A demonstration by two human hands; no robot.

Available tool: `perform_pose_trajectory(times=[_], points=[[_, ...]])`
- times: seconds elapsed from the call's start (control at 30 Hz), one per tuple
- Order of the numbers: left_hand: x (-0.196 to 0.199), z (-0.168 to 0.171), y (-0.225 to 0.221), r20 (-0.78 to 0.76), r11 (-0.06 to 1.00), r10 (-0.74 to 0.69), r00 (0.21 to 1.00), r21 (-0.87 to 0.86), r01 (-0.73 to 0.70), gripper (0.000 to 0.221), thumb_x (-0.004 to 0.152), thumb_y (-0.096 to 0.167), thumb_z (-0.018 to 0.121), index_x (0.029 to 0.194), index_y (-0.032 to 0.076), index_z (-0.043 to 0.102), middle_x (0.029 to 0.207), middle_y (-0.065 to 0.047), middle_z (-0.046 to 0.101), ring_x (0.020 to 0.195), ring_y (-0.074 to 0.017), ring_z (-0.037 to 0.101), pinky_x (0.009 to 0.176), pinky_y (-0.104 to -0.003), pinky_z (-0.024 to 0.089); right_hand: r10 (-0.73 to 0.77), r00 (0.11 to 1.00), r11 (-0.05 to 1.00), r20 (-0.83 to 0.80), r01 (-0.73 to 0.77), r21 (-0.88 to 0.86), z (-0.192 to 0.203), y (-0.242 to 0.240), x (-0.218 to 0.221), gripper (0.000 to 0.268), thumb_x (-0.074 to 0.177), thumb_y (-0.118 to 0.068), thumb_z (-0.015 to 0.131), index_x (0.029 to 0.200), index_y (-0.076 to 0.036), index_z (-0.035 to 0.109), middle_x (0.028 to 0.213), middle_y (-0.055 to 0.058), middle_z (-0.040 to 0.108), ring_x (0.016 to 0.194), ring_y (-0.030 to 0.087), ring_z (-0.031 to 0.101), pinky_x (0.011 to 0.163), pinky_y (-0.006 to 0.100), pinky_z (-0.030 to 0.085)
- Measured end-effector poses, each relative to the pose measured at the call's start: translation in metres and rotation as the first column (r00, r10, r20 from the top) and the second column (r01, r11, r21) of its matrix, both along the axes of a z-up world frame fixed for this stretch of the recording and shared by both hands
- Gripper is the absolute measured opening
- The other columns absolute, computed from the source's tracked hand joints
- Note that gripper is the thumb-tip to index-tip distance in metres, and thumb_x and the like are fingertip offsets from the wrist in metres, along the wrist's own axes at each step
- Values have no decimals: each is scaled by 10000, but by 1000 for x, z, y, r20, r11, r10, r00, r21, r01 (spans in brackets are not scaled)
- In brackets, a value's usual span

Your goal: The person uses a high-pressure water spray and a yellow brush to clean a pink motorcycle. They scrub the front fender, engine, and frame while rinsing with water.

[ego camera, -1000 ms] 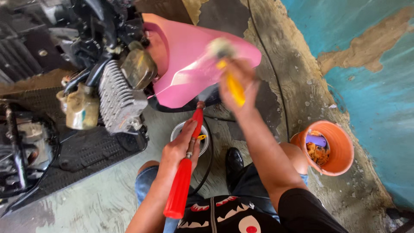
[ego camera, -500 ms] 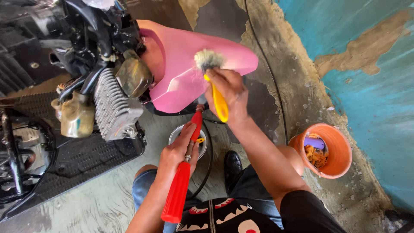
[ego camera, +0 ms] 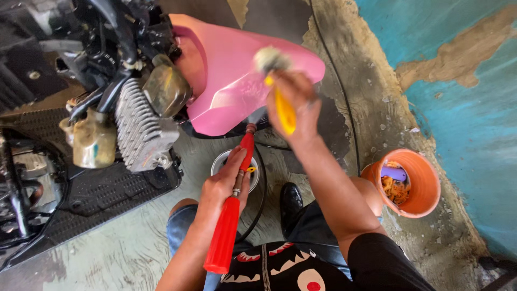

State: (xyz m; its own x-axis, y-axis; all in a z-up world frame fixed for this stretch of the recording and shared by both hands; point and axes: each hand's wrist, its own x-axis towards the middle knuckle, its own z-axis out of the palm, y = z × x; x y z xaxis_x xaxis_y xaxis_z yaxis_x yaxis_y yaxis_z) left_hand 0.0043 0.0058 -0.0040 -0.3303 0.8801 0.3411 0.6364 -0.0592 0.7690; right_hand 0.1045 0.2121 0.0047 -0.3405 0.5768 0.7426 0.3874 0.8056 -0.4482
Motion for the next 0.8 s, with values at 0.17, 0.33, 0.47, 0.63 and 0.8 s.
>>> perform_pose_trajectory(times=[0.17,0.33,0.47,0.63,0.8], points=[[-2,3,-1,20,998,4,1000,-56,-3,509,873,10,691,1368,33,572,1370,-238,645,1091,-370,713,860,-379,620,15,1000,1000,5,-15,-14,0,-3,-4,280,900,-48,760,1178,-76,738,1124,127,688,1014,284,719,868,375,620],[-1,2,-1,-14,1000,4,1000,-1,-4,517,878,22,701,1377,27,567,1355,-248,637,1159,-394,683,897,-396,609,82,997,997,-2,-82,13,-2,-9,-4,293,892,-57,773,1180,-69,720,1110,142,693,1004,295,713,865,380,610],[-1,0,-7,-11,999,7,1000,-36,-7,523,882,21,700,1385,26,557,1356,-250,637,1146,-385,684,877,-394,610,70,993,997,-90,-72,-21,-6,3,-1,307,912,6,738,1209,-67,717,1089,120,718,980,272,714,846,362,601],[0,2,-3,-19,1000,6,1000,-25,-6,521,878,10,689,1382,33,555,1369,-247,637,1145,-383,689,889,-396,616,63,995,996,-77,-68,-66,-6,-1,1,332,900,3,751,1220,-81,725,1112,133,722,981,247,724,822,344,614],[4,7,-2,-24,1000,3,1000,-30,-4,526,872,12,694,1379,29,557,1360,-244,640,1134,-383,696,894,-403,609,94,991,995,-92,-95,-9,-2,-3,-4,329,863,-6,756,1183,-80,729,1113,119,725,996,265,708,858,364,600]])
